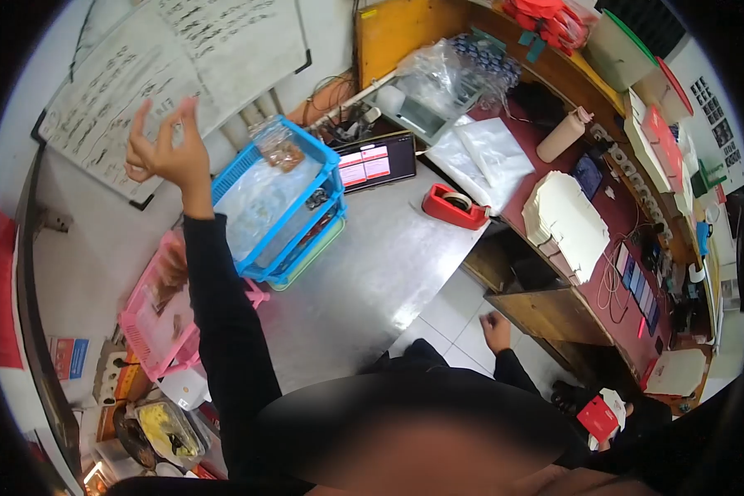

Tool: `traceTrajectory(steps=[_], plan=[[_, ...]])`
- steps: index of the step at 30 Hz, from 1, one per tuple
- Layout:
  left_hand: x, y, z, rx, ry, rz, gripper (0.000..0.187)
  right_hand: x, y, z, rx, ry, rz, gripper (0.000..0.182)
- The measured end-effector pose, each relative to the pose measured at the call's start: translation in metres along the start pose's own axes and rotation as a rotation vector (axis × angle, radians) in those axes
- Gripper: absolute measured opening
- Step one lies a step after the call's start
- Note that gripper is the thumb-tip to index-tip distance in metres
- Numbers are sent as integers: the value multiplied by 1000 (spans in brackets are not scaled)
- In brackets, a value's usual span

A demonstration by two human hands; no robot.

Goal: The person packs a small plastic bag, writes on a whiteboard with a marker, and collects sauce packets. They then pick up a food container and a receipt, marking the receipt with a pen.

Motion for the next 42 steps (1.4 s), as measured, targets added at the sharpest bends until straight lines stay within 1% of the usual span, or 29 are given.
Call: traceTrajectory(steps=[1,2,4,5,7,8,9,10,11,12,13,14,15,16,17,18,22,24,26,29,31,32,33,34,36,38,40,41,42], plan=[[-23,15,-12,57,-11,-137,24,23,4,23,-12,37,16,27],[-42,30,-23,113,-21,-267,24,41,6,47,-52,118,38,28],[-63,52,-63,303,-27,-483,36,71,10,107,-138,296,89,29],[-83,69,-78,397,-81,-586,38,83,14,142,-181,391,116,28],[-104,87,-131,625,-69,-690,35,92,19,221,-97,307,87,26],[-114,96,-162,800,54,-728,37,103,23,265,-197,387,128,22],[-124,103,-189,831,86,-810,24,102,19,315,-238,437,158,21],[-131,111,-219,1024,249,-811,13,109,13,362,-304,476,148,20],[-139,120,-246,1065,432,-752,10,112,-1,412,-350,562,151,19],[-148,127,-270,1106,615,-687,12,112,-19,457,-318,531,86,17],[-156,135,-285,1120,638,-624,15,109,-41,499,-247,560,1,14],[-163,138,-297,1130,662,-564,19,111,-60,531,-108,494,-84,15],[-169,140,-304,1133,665,-542,19,105,-86,563,30,468,-277,16],[-175,143,-310,1170,727,-551,21,97,-106,586,53,471,-267,16],[-179,144,-315,1205,795,-557,23,89,-127,603,136,510,-418,15],[-180,142,-317,1204,807,-529,23,91,-139,609,215,553,-567,14],[-169,131,-316,1143,798,-400,21,89,-170,629,250,597,-618,12],[-159,126,-315,1107,809,-329,21,90,-162,628,193,674,-607,13],[-149,122,-315,1060,791,-303,19,103,-125,620,174,633,-492,15],[-140,111,-318,1057,809,-317,18,119,-46,593,11,601,-372,30],[-136,105,-327,1093,863,-361,20,122,9,542,-149,753,-26,34],[-136,100,-329,1089,876,-349,20,155,42,496,-37,561,3,30],[-141,94,-328,1118,782,-376,21,151,49,467,-40,654,109,23],[-148,88,-325,1142,686,-405,22,154,53,433,115,496,237,17],[-165,76,-317,1157,657,-397,26,153,36,377,366,437,482,15],[-163,81,-321,1183,621,-393,30,159,12,340,577,360,548,13],[-155,96,-348,1526,660,-428,32,153,-24,310,524,298,748,10],[-148,106,-356,1527,659,-425,32,150,-37,299,527,184,815,10],[-140,116,-367,1609,685,-382,30,147,-50,288,527,70,880,10]])
Point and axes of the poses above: each hand's wrist, its own z-axis towards the middle knuckle, its own y-axis out of the back of the hand, x = y × z, the point moved 3 cm from there along z, towards the middle knuckle, and after that the axes turned 14 degrees about y, right-handed, at the moved point
